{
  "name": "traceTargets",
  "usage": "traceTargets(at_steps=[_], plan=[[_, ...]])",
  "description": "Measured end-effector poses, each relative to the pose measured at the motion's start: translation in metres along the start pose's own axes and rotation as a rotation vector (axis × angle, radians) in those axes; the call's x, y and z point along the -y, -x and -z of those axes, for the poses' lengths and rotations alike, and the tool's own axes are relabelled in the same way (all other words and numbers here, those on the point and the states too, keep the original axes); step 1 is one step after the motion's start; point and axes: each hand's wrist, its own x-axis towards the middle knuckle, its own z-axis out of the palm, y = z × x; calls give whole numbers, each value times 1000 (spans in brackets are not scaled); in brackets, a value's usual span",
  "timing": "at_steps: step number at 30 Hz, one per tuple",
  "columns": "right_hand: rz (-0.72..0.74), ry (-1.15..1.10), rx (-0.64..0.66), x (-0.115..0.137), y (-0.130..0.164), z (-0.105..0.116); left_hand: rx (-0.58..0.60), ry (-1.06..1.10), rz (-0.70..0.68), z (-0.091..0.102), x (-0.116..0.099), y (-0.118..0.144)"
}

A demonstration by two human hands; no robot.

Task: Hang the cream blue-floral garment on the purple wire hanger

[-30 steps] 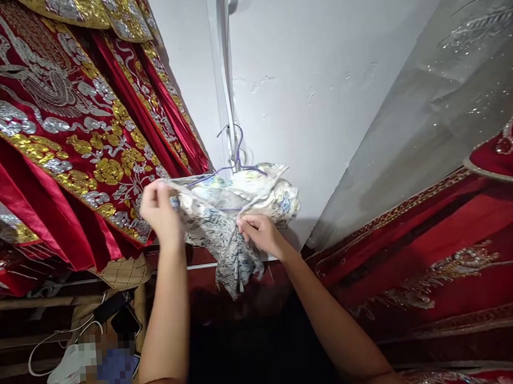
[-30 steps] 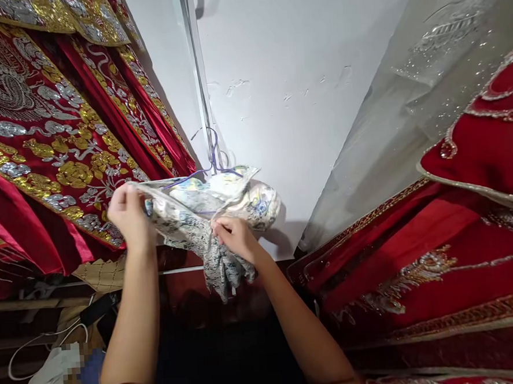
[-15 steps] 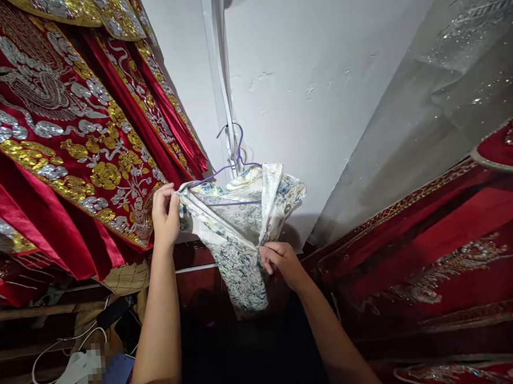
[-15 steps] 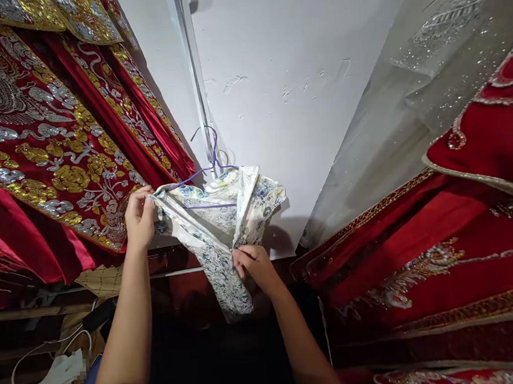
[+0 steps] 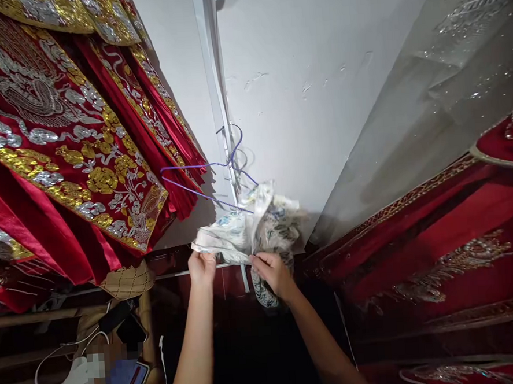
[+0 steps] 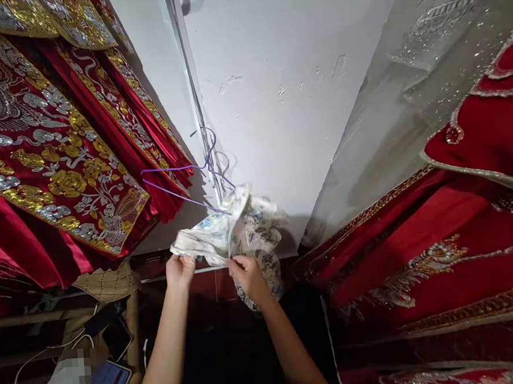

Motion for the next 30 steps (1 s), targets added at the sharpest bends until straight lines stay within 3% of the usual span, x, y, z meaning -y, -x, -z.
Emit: traceTargets(at_steps=[2, 4, 6, 9, 11, 13, 16, 17, 19, 23, 27, 30], plan=[[27, 72, -82, -2, -6, 15, 97, 1, 55, -24, 6, 26], [67, 79, -129, 6, -12, 25, 322, -71, 109, -53, 5, 54], [61, -11, -124, 19, -17, 27, 528, -243, 78, -81, -2, 80], [-53, -225, -21, 40, -15, 20, 668, -576, -213, -108, -18, 103], [-130, -310, 113, 54, -11, 18, 697, -767, -428, -111, -28, 105], [-151, -282, 312, 72, -8, 22, 729, -867, -512, -103, -35, 97], [-37, 62, 671, 104, -14, 40, 879, -966, -350, -74, -37, 82], [36, 211, 718, 115, -20, 48, 941, -1035, -275, -62, -36, 78], [161, 433, 624, 129, -39, 60, 1007, -1233, -190, -39, -37, 74], [259, 473, 222, 117, -91, 55, 880, -1570, -218, -13, -51, 79], [372, 428, 220, 74, -133, 28, 755, -1720, -236, -11, -78, 85], [401, 414, 206, 54, -140, 26, 714, -1805, -208, -3, -94, 82]])
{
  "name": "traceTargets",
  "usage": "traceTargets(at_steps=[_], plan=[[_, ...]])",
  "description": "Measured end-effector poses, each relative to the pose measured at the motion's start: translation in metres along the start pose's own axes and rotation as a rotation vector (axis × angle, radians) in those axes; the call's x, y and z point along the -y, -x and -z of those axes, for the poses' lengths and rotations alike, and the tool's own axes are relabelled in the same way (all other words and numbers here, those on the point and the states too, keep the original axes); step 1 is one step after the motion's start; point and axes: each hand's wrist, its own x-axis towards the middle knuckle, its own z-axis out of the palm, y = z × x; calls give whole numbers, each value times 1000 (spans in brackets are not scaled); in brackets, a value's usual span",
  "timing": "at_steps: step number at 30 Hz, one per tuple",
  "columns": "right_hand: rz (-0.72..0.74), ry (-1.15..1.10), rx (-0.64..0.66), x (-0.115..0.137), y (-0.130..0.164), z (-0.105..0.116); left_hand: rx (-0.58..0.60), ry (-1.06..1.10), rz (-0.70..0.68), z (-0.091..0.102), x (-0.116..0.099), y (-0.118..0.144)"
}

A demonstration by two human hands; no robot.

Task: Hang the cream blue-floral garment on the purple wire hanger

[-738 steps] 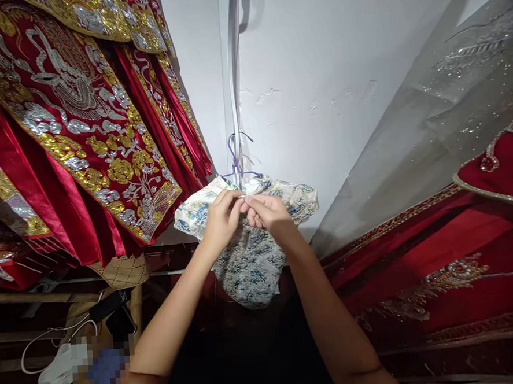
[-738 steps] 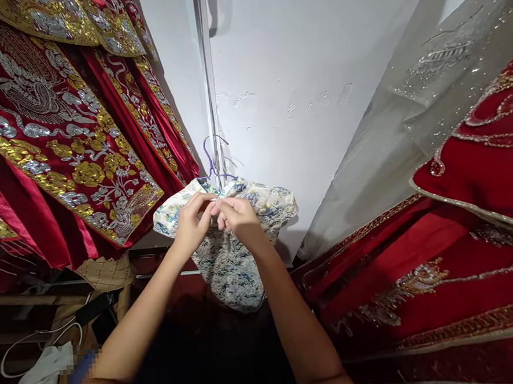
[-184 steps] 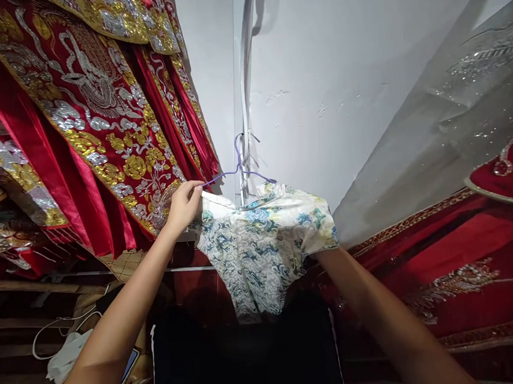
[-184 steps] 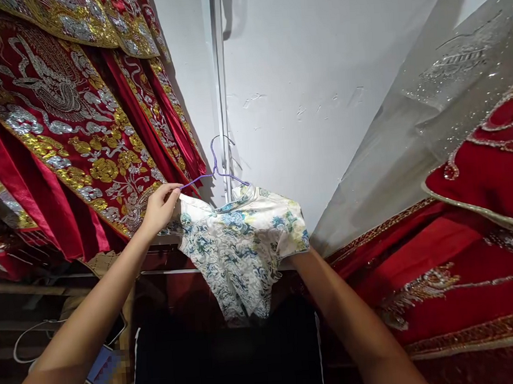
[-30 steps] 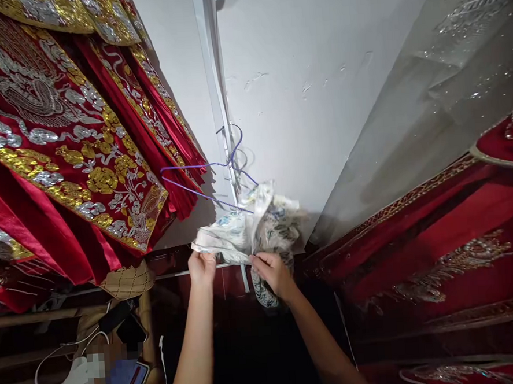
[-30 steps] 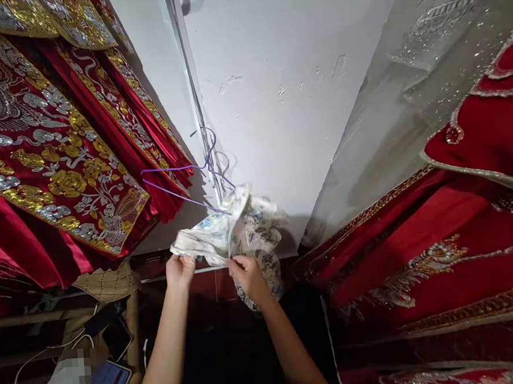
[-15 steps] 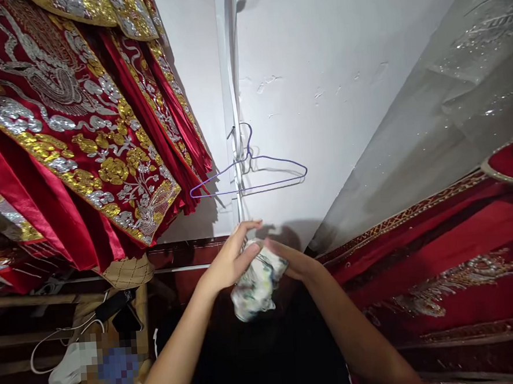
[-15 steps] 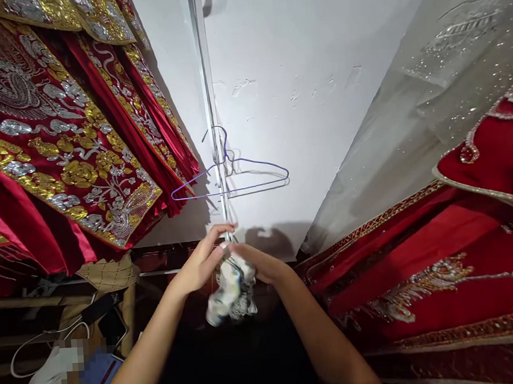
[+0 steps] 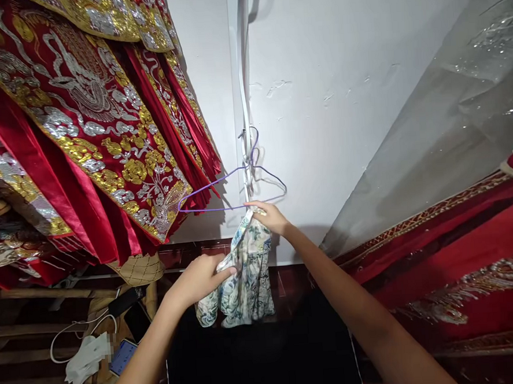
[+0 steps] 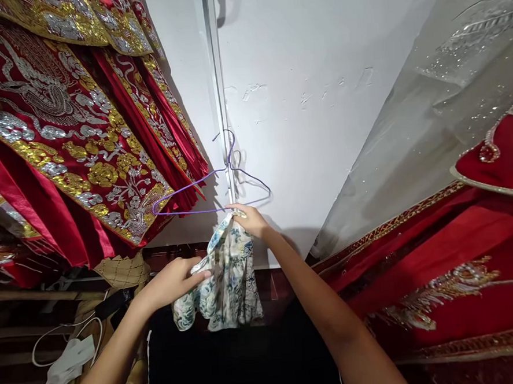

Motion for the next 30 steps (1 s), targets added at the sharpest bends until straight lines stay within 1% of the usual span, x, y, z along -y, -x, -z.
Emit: traceTargets(at_steps=[2, 4, 6, 7, 9, 11, 13, 14, 15, 17, 18, 20, 22, 23, 24, 26, 27, 28, 29, 30], plan=[[-33, -7, -57, -5, 11, 9, 21, -56, 45, 5, 16, 2], [-95, -6, -103, -4, 29, 25, 5, -119, 87, 9, 32, -1], [-157, -9, -121, 1, 48, 42, -62, -172, 81, 16, 43, -9], [-180, -11, -130, 5, 58, 50, -114, -187, 48, 20, 44, -15], [-196, 3, -174, 15, 72, 62, -247, -188, -57, 31, 40, -27], [-189, 43, -237, 26, 80, 70, -405, -155, -157, 45, 28, -38], [-176, 71, -265, 35, 83, 71, -526, -118, -223, 58, 13, -50], [-158, 71, -251, 39, 83, 69, -561, -99, -252, 63, 5, -56], [-131, 63, -221, 42, 82, 65, -573, -80, -282, 67, -1, -63], [-68, 59, -155, 48, 82, 55, -550, -49, -332, 71, -10, -79], [-51, 77, -121, 51, 83, 50, -538, -37, -335, 72, -13, -86], [-51, 166, -69, 57, 88, 46, -544, -13, -304, 71, -12, -98], [-83, 275, -80, 62, 95, 52, -563, -1, -281, 70, -8, -104], [-97, 310, -124, 64, 98, 59, -558, -6, -290, 71, -5, -104], [-109, 328, -197, 65, 100, 69, -540, -22, -310, 73, -3, -103], [-142, 356, -370, 67, 99, 94, -468, -63, -352, 78, -1, -100], [-162, 384, -417, 69, 95, 108, -431, -80, -363, 81, -1, -98], [-178, 421, -419, 70, 90, 121, -404, -94, -370, 85, -1, -97], [-188, 461, -378, 73, 83, 134, -392, -109, -379, 88, -2, -96], [-191, 490, -304, 76, 76, 145, -400, -125, -388, 91, -1, -96]])
